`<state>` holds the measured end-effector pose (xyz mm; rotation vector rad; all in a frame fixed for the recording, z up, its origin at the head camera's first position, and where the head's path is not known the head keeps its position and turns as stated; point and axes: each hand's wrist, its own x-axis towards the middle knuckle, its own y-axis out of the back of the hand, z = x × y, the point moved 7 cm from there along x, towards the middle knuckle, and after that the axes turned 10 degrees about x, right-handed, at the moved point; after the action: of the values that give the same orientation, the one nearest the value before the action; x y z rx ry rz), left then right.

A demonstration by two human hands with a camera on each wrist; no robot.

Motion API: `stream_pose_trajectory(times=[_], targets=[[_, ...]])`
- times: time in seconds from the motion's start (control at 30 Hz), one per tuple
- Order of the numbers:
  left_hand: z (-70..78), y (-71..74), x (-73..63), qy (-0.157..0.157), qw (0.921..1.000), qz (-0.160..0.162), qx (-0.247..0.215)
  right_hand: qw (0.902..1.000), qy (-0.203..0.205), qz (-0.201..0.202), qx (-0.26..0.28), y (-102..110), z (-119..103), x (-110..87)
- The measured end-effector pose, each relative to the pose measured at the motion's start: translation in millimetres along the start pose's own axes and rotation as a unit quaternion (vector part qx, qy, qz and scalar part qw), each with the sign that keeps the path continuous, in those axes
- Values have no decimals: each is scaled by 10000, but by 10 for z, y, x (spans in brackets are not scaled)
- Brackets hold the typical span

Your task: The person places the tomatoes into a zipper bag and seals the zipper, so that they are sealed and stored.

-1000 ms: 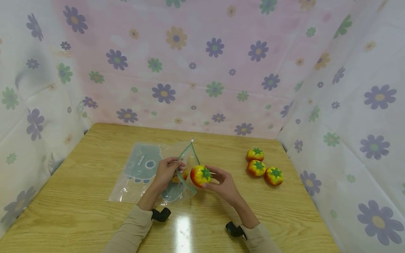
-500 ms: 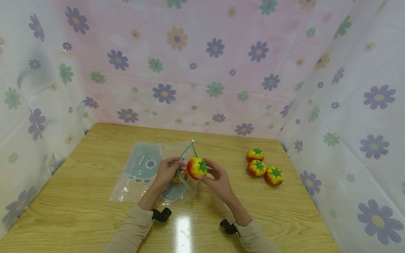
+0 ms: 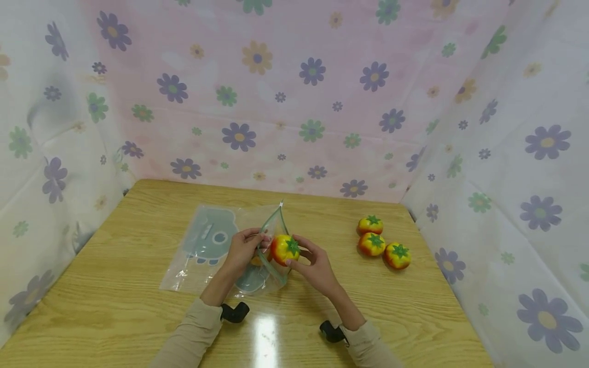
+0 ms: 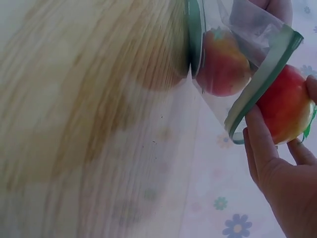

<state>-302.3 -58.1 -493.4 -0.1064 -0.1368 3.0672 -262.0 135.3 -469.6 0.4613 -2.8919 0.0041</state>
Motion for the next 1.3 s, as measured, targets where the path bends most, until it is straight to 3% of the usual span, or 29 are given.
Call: stream_pose_trajectory(times=[0.27, 0.67, 1.3], targets=[[7, 2, 16, 38, 10000, 0, -32, 9993, -35, 164, -343, 2, -6, 24], [63, -15, -18, 76, 9999, -17, 65, 9987, -458, -225, -89, -55, 29, 10], [80, -42, 14, 154, 9998, -135, 30, 9980, -206, -405, -439, -83, 45, 57]])
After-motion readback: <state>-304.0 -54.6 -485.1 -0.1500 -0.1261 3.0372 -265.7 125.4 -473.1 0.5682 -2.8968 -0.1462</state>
